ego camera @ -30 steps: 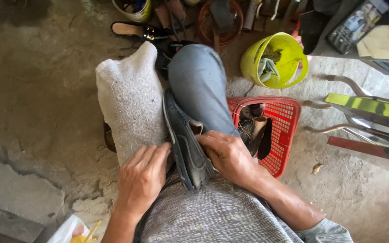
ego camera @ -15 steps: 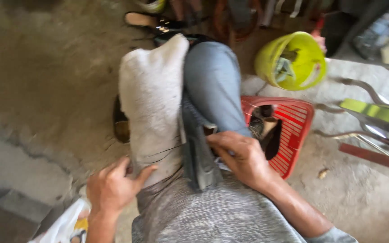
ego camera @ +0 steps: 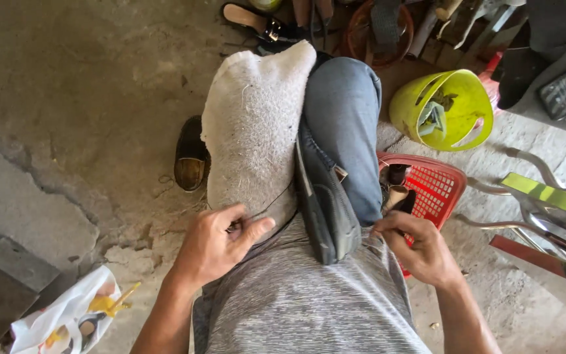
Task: The person sits on the floor and sews a black shoe using a needle and thread. They repeatedly push the needle through the shoe's sole and pull the thread to stitch the parts together.
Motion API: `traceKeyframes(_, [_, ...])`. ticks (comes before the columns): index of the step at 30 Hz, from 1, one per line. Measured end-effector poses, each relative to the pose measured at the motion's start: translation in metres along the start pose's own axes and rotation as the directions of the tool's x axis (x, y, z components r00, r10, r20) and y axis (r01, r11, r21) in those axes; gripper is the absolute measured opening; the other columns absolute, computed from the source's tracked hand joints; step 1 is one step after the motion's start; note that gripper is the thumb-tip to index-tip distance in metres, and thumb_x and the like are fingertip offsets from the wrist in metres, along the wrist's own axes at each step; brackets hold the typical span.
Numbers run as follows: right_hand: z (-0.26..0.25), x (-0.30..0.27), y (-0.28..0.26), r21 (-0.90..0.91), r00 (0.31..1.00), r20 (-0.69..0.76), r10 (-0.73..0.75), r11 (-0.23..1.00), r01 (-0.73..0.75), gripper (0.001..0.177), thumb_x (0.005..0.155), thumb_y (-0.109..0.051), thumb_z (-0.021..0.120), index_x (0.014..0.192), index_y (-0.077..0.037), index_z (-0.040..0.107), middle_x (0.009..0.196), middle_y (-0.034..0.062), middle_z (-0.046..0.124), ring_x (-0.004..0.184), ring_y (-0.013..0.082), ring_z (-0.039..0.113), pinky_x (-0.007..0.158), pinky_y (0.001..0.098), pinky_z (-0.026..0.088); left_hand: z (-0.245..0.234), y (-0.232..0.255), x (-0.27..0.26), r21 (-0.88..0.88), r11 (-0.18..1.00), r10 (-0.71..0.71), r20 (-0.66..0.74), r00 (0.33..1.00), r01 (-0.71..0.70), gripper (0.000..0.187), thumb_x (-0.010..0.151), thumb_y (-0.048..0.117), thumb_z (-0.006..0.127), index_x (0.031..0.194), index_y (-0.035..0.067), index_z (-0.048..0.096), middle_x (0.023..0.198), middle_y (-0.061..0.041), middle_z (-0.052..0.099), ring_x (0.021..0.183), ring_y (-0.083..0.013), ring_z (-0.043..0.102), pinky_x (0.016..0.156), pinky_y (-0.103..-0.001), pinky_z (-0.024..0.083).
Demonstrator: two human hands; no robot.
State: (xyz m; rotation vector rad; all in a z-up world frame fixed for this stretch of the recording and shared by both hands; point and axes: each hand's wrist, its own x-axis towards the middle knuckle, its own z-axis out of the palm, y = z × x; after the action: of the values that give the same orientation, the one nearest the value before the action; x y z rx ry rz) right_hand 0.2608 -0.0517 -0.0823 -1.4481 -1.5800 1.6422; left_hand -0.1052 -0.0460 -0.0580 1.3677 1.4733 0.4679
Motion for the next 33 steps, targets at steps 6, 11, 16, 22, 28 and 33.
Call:
traceKeyframes(6, [0.01,-0.002,-0.023,0.861,0.967,-0.119,-0.227,0.461,0.214,0.013,0.085,-0.017,0.052,0.074,-0.011,0.049,0.08,0.0122,0.046,0.097,0.0388,0.047,0.088,0.0514,0.038,0.007,-0.001,-0.008,-0.163,0.986,0.008,-0.064,0.998,-0.018,0.024,0.095,0.024,0.072,0.075,0.012,0.074,0.053,-0.005,0.067,0.049,-0.0119,0.06,0.046,-0.026,0.045])
traceKeyframes(11, [0.038,0.008,-0.037,0.613,0.988,-0.119,-0.096,0.776,0.149,0.064,0.074,-0.04,0.071,0.121,0.002,0.06,0.105,0.0189,0.047,0.067,0.0261,0.054,0.051,0.0369,0.044,0.044,0.009,0.007,0.025,0.996,0.092,-0.117,0.989,-0.09,0.014,0.094,0.012,0.07,0.106,0.007,0.077,0.085,-0.015,0.079,0.074,-0.0305,0.076,0.061,-0.038,0.059])
traceKeyframes(16, [0.062,0.022,-0.072,-0.266,0.997,-0.078,0.005,0.964,-0.025,0.129,0.054,-0.054,0.097,0.149,0.01,0.039,0.131,0.0347,0.059,0.105,0.0573,0.065,0.083,0.0671,0.056,0.062,0.018,0.024,0.306,0.95,0.09,-0.059,0.994,-0.068,0.024,0.09,0.011,0.069,0.114,0.01,0.074,0.09,-0.016,0.077,0.076,-0.0383,0.076,0.061,-0.05,0.06])
traceKeyframes(22, [0.054,0.001,0.013,0.021,0.975,-0.122,0.184,0.983,-0.183,0.083,0.055,-0.039,0.098,0.123,-0.006,0.064,0.079,0.0112,0.065,0.065,0.0196,0.062,0.052,0.0332,0.047,0.039,0.03,0.017,-0.211,0.975,-0.06,0.058,0.997,0.071,0.009,0.085,0.012,0.07,0.092,0.01,0.077,0.061,-0.008,0.07,0.06,-0.0183,0.069,0.054,-0.033,0.055])
traceKeyframes(28, [0.056,0.022,-0.028,0.495,0.984,-0.147,0.099,0.869,-0.013,0.06,0.07,-0.032,0.085,0.112,0.0,0.057,0.076,0.0055,0.055,0.066,0.0114,0.051,0.052,0.023,0.039,0.035,0.04,0.022,-0.484,0.875,0.043,0.144,0.989,0.032,0.013,0.092,0.009,0.067,0.096,0.002,0.077,0.062,-0.008,0.067,0.063,-0.0127,0.058,0.056,-0.029,0.05])
traceKeyframes(33, [0.062,0.011,0.008,0.318,0.988,-0.151,0.03,0.948,0.02,0.061,0.064,-0.029,0.091,0.108,-0.003,0.059,0.076,0.0032,0.051,0.068,0.0119,0.048,0.056,0.0263,0.034,0.039,0.026,0.013,-0.532,0.845,0.031,-0.048,0.998,-0.052,0.012,0.094,0.007,0.071,0.101,0.002,0.08,0.056,-0.009,0.067,0.055,-0.013,0.058,0.057,-0.029,0.053])
